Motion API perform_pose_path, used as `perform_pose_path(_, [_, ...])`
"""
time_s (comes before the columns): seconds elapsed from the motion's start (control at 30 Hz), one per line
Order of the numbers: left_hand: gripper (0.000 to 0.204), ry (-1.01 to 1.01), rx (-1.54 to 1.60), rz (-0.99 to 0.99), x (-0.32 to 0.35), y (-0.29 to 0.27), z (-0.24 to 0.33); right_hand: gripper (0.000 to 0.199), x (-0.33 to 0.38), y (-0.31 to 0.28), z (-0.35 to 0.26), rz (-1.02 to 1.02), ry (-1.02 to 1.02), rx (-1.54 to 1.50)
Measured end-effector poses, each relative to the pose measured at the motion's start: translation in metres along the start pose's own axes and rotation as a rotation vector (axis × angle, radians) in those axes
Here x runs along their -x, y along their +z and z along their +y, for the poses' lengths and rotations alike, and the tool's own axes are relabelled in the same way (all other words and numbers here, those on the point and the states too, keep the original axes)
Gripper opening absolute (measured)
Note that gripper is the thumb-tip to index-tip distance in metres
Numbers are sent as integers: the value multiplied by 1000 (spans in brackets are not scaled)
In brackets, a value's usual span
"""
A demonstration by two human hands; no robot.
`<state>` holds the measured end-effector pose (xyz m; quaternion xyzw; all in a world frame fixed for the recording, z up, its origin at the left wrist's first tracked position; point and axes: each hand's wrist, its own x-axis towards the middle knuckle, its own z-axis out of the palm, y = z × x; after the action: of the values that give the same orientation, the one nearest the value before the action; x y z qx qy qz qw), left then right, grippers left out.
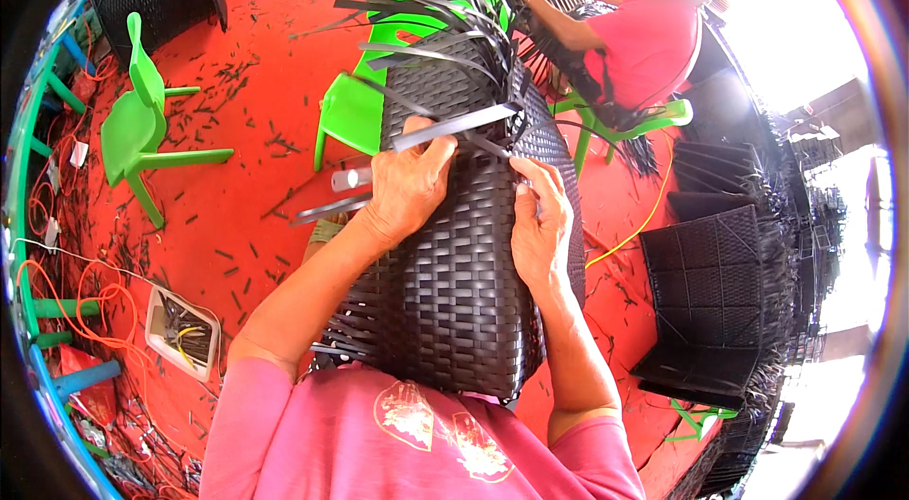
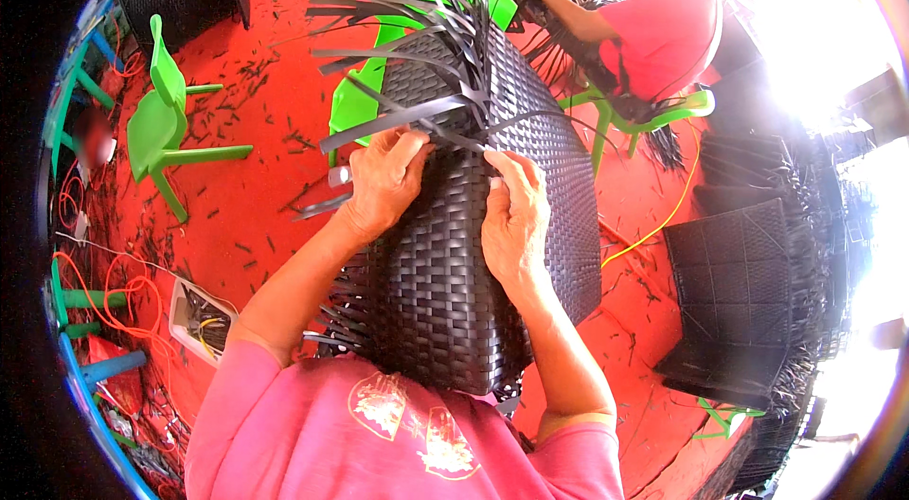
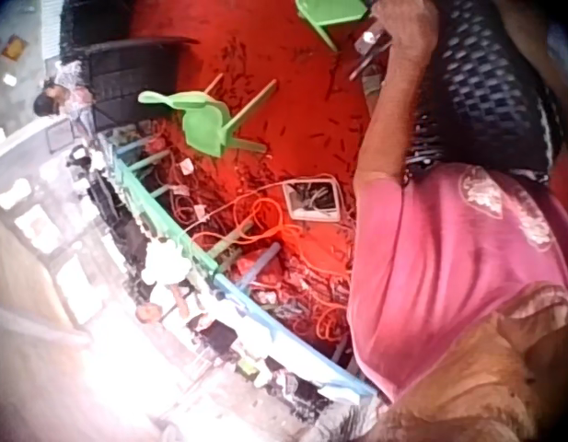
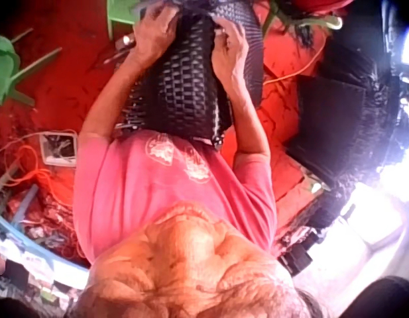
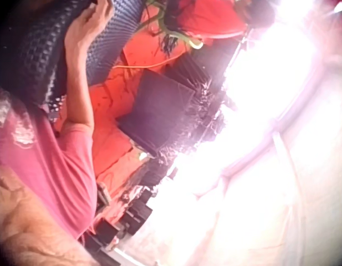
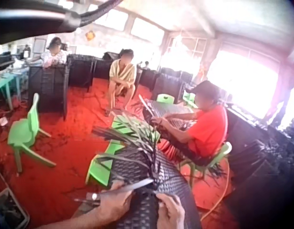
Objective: The person weaves a black plastic basket by hand, interlacing black plastic strips through the vertical frame. They repeatedly pull strips through the weave and press the structure to tighten it. The task continues throughout the clip without finishing the basket.
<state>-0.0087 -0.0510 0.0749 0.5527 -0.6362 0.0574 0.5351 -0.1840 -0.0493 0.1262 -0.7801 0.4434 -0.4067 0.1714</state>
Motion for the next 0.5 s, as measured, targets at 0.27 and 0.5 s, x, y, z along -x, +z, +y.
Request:
perform_pose_path(0.27, [20, 204, -203, -34, -20, -16, -7, 22, -15, -4, 5, -29, -64, 30])
perform_pose_path(0.5, [37, 133, -67, -94, -17, -38, -12, 23, -28, 2, 4, -37, 9, -51])
